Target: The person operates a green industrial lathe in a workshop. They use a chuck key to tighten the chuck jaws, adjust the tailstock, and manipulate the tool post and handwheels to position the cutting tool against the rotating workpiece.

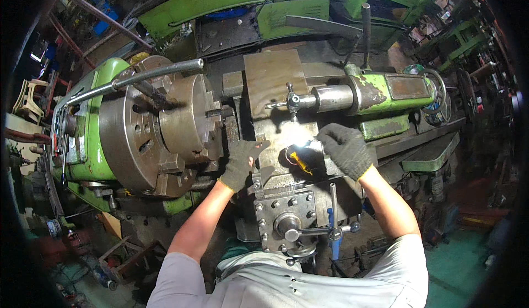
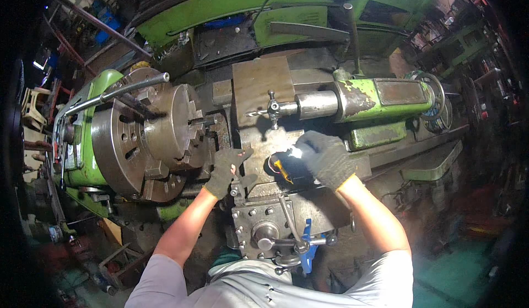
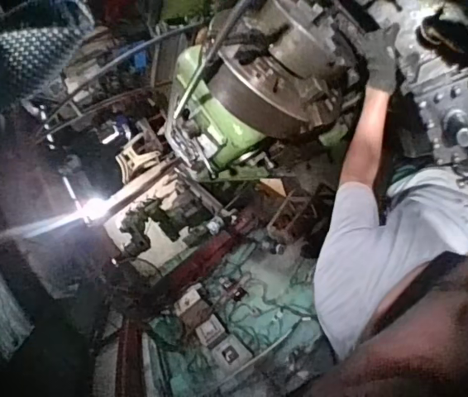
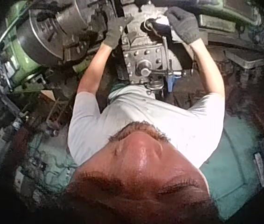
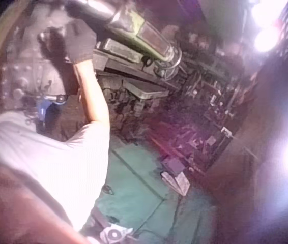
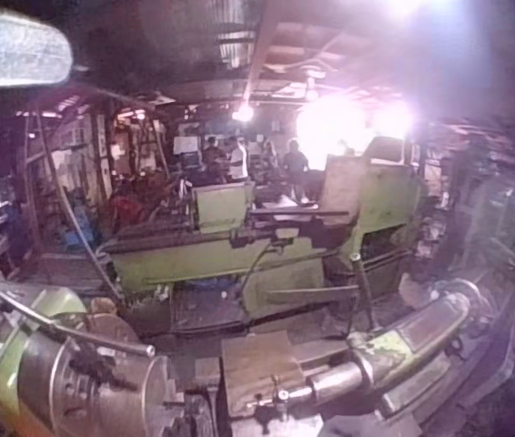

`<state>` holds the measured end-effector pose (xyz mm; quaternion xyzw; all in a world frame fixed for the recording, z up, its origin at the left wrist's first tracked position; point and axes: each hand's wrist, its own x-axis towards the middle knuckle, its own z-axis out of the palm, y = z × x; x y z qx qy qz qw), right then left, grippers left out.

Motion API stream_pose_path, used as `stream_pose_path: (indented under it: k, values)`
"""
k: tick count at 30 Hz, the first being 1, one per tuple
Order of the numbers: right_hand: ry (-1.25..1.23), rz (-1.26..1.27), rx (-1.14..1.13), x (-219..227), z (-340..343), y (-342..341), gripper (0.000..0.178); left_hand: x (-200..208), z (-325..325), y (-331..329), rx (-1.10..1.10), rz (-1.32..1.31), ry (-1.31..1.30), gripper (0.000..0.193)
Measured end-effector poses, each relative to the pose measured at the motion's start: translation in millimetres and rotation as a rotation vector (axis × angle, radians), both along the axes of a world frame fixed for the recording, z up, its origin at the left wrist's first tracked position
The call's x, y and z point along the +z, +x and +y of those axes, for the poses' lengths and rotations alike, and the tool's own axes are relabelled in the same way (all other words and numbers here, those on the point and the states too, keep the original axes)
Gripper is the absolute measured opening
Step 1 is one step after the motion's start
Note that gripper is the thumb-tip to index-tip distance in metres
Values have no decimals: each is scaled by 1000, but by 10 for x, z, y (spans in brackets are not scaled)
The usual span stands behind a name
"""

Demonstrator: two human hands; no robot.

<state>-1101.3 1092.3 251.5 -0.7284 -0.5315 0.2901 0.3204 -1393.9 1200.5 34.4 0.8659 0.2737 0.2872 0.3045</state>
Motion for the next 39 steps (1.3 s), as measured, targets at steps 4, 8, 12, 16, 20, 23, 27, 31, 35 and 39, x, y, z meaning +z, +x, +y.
stream_pose_path:
  k: [4, 8, 12, 16, 20, 23, 27, 31, 35, 39]
  values:
    - [-142, 577, -294, -87, -105, 115, 18, 237, -23, 172, -6, 52, 186, 65]
    - [-119, 895, -298, -320, -175, 184, 18, 704, -95, 247, -19, 145, 276, 70]
    - [-114, 1048, -270, -251, -80, 77, 16, 604, -50, 242, -20, 275, 228, 78]
    - [-62, 958, -163, 39, 173, -253, 19, 582, -82, 71, -14, 185, 98, 50]
    - [-15, 953, -214, 121, 553, -711, 19, 555, -200, -196, 19, 153, 41, 43]
    - [202, 512, -37, -190, 728, -730, 21, 761, -303, -308, 57, 187, 67, 40]
    - [490, -116, 80, -425, 887, -768, 24, 897, -373, -398, 93, 248, 35, 59]
    - [157, 389, -14, -71, 843, -888, 24, 822, -426, -514, 116, 271, 33, 66]
    - [17, 662, -51, 110, 806, -941, 22, 745, -462, -580, 161, 241, 41, 61]
    - [50, 823, -140, 103, 827, -1001, 19, 793, -462, -593, 199, 231, 26, 48]
